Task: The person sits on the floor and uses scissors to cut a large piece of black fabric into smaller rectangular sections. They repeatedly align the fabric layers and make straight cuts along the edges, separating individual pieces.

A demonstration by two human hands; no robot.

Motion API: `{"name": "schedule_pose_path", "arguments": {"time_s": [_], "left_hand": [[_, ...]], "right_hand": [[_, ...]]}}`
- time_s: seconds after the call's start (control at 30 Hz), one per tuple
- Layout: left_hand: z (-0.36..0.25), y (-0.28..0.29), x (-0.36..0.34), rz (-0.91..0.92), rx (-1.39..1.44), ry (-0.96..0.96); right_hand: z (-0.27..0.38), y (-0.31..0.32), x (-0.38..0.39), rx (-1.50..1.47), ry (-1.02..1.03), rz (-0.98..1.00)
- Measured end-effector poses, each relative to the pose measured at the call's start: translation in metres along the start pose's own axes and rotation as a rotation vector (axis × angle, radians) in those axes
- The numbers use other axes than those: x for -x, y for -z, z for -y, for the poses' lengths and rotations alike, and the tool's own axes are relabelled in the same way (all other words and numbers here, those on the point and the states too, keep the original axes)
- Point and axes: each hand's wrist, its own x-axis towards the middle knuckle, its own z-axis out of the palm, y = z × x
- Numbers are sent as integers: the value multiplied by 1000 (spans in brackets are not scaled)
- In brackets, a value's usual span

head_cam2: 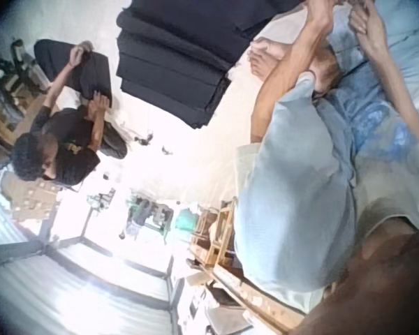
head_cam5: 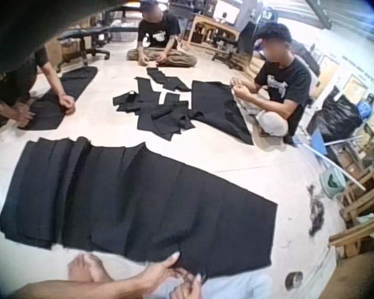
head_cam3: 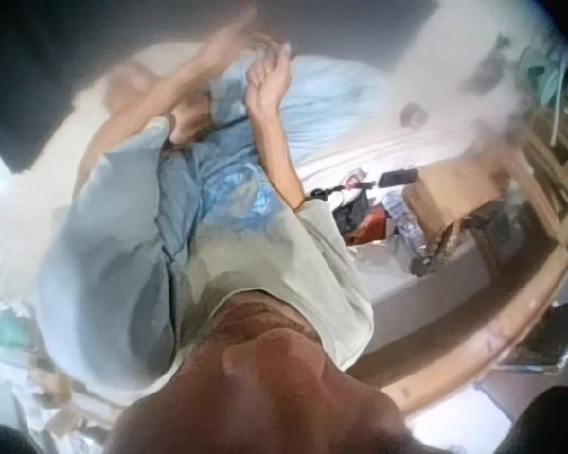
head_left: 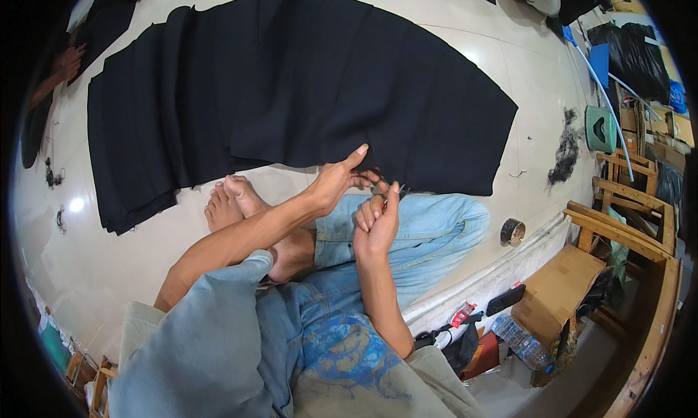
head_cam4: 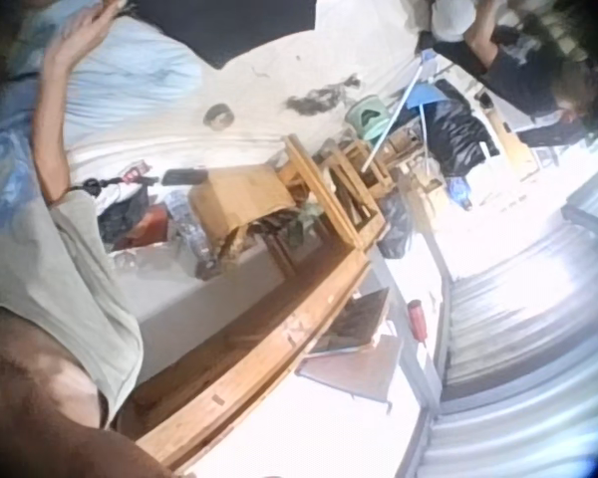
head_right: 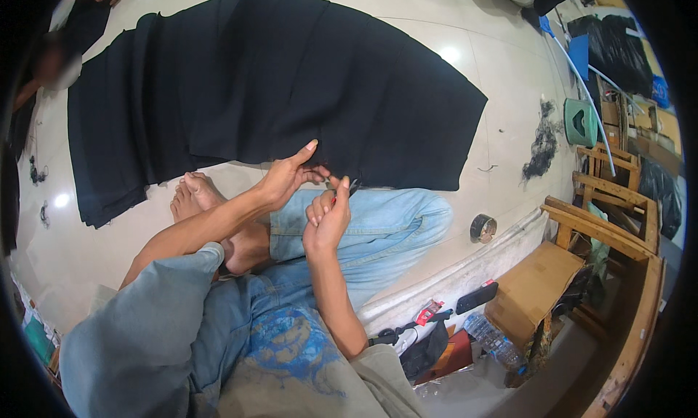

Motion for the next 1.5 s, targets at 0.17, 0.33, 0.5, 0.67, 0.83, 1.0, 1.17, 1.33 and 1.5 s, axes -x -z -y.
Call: {"name": "schedule_pose_path", "arguments": {"time_s": [0.17, 0.33, 0.5, 0.67, 0.83, 1.0, 1.17, 1.33, 1.5], "left_hand": [[-19, 1, 25, -9, -15, -23], [-27, 4, 35, 45, -6, 66], [-31, 3, 34, 119, 76, 39], [-33, -5, 39, 165, 69, 61], [-29, -1, 39, 229, 61, 23], [-30, -4, 40, 228, 43, 28], [-31, -5, 41, 218, 33, 30], [-31, -4, 41, 215, 65, 46], [-31, -3, 41, 234, 48, 24]], "right_hand": [[6, 4, 43, 93, -125, 79], [-2, 3, 44, 234, -66, 105], [1, 8, 45, 304, 16, 129], [8, -4, 49, 357, -51, 113], [4, -11, 39, 294, -121, 129], [1, -11, 35, 301, -107, 170], [0, -11, 34, 274, -98, 173], [-2, -6, 30, 285, -82, 184], [-2, -7, 30, 303, -69, 188]]}}
